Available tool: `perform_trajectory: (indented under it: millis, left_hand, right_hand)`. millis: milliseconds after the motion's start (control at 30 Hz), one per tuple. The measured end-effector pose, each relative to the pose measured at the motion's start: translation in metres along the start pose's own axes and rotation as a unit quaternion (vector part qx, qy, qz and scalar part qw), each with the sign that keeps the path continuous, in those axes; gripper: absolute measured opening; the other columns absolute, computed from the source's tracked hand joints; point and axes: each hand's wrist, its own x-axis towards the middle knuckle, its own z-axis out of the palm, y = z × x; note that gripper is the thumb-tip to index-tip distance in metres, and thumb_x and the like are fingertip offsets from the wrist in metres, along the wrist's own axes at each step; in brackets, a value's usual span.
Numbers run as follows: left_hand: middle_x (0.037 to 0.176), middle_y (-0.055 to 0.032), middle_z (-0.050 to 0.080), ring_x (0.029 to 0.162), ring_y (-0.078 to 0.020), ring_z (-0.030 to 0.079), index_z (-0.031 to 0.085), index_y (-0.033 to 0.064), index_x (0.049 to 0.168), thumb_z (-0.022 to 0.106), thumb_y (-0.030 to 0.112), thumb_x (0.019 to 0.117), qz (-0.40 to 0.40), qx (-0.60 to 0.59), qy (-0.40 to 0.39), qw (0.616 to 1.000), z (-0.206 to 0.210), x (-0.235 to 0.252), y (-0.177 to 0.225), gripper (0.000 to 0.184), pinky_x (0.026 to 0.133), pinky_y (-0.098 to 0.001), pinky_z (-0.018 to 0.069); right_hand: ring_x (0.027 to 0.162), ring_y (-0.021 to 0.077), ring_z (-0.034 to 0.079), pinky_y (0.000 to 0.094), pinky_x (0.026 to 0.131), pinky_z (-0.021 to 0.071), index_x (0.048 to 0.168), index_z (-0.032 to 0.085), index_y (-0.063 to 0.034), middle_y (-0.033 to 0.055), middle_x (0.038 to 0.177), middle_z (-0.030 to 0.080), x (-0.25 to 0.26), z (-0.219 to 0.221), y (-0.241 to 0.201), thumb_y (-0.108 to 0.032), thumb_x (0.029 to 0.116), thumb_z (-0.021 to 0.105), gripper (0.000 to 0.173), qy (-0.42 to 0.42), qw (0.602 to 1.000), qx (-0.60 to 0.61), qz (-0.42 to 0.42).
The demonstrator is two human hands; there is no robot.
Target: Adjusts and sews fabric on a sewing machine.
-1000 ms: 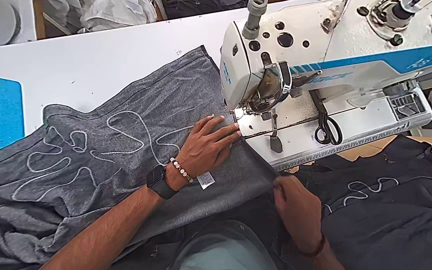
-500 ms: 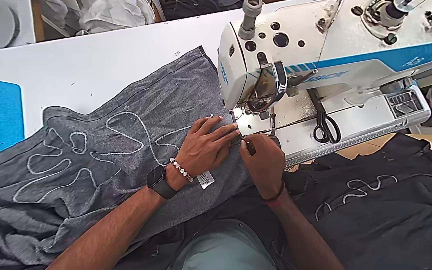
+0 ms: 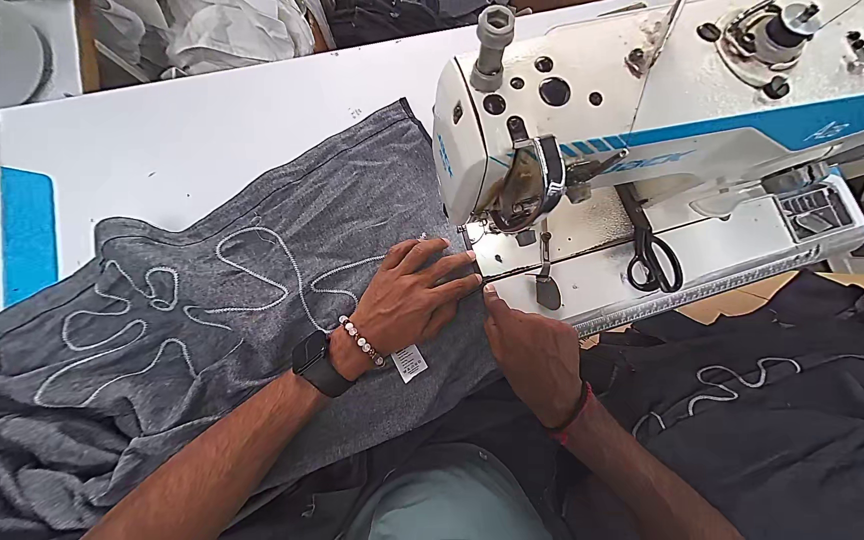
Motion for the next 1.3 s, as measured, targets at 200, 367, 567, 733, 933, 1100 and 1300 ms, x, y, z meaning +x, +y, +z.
perform_trajectory:
  millis: [200,367,567,733,933,1100,1300]
  left_hand:
    - [0.138,-0.002,0.063,0.135,-0.0283,0.049,0.072,0.0314,0.131,0.05,0.032,0.102,-0.011,0.011,0.009,1.0,-0.005,0.012,-0.02,0.036,0.115,-0.0493,0.0332]
    - [0.127,0.0,0.07,0.132,-0.0286,0.051,0.076,0.0295,0.123,0.052,0.033,0.1006,0.051,0.042,0.022,0.998,-0.014,0.026,-0.056,0.033,0.111,-0.0492,0.0322]
    - [0.127,0.0001,0.07,0.131,-0.0276,0.052,0.078,0.0287,0.112,0.053,0.032,0.1015,0.125,0.072,0.035,0.989,-0.024,0.046,-0.095,0.027,0.111,-0.0482,0.0316]
    - [0.131,-0.0079,0.067,0.132,-0.0305,0.055,0.076,0.0127,0.109,0.051,0.022,0.0995,-0.103,0.006,0.002,0.995,-0.025,0.024,0.004,0.028,0.11,-0.0483,0.0436]
    - [0.151,0.0027,0.056,0.142,-0.0181,0.048,0.069,0.0131,0.12,0.046,0.035,0.1052,-0.083,-0.067,-0.018,0.994,-0.01,-0.003,-0.018,0.035,0.116,-0.0415,0.0391]
    - [0.146,0.0046,0.06,0.139,-0.0184,0.049,0.068,0.014,0.12,0.045,0.034,0.1026,-0.019,-0.045,-0.048,0.998,-0.02,0.008,-0.055,0.035,0.113,-0.041,0.0393]
    - [0.154,-0.0053,0.052,0.148,-0.0279,0.041,0.066,0.0091,0.127,0.043,0.027,0.1059,-0.108,0.061,-0.033,0.992,-0.028,0.002,-0.013,0.036,0.121,-0.0472,0.033]
  right_hand:
    - [0.044,0.0226,0.054,0.0367,0.04,0.0371,0.129,0.073,-0.0146,0.002,0.053,0.053,0.03,0.003,0.002,-0.021,0.0995,0.05,0.037,-0.023,1.0,-0.003,0.005]
    - [0.045,0.0231,0.055,0.0366,0.04,0.0375,0.126,0.073,-0.0154,0.0026,0.054,0.054,0.061,0.006,-0.003,-0.026,0.1031,0.049,0.035,-0.032,0.999,-0.013,0.014]
    - [0.048,0.0252,0.059,0.0381,0.041,0.0404,0.117,0.072,-0.0121,0.0039,0.055,0.055,0.077,0.011,-0.011,-0.028,0.1044,0.048,0.031,-0.031,0.998,-0.016,0.042]
    - [0.058,0.0224,0.065,0.0394,0.047,0.0486,0.12,0.075,-0.0152,0.0037,0.071,0.068,0.061,0.026,-0.011,-0.027,0.105,0.052,0.03,0.058,0.99,0.082,0.103]
    - [0.053,0.0232,0.06,0.0439,0.048,0.0467,0.116,0.072,-0.0139,0.0036,0.065,0.063,0.053,0.017,-0.008,-0.027,0.105,0.053,0.025,0.037,0.972,0.182,0.142]
    - [0.05,0.0238,0.061,0.0412,0.044,0.046,0.126,0.073,-0.0128,0.0038,0.06,0.063,0.05,0.024,-0.025,-0.026,0.1076,0.045,0.036,0.041,0.987,0.086,0.13]
    - [0.046,0.0227,0.058,0.0391,0.042,0.0419,0.137,0.068,-0.0179,0.0023,0.056,0.058,0.058,0.028,-0.032,-0.024,0.1055,0.044,0.04,0.044,0.989,0.018,0.139]
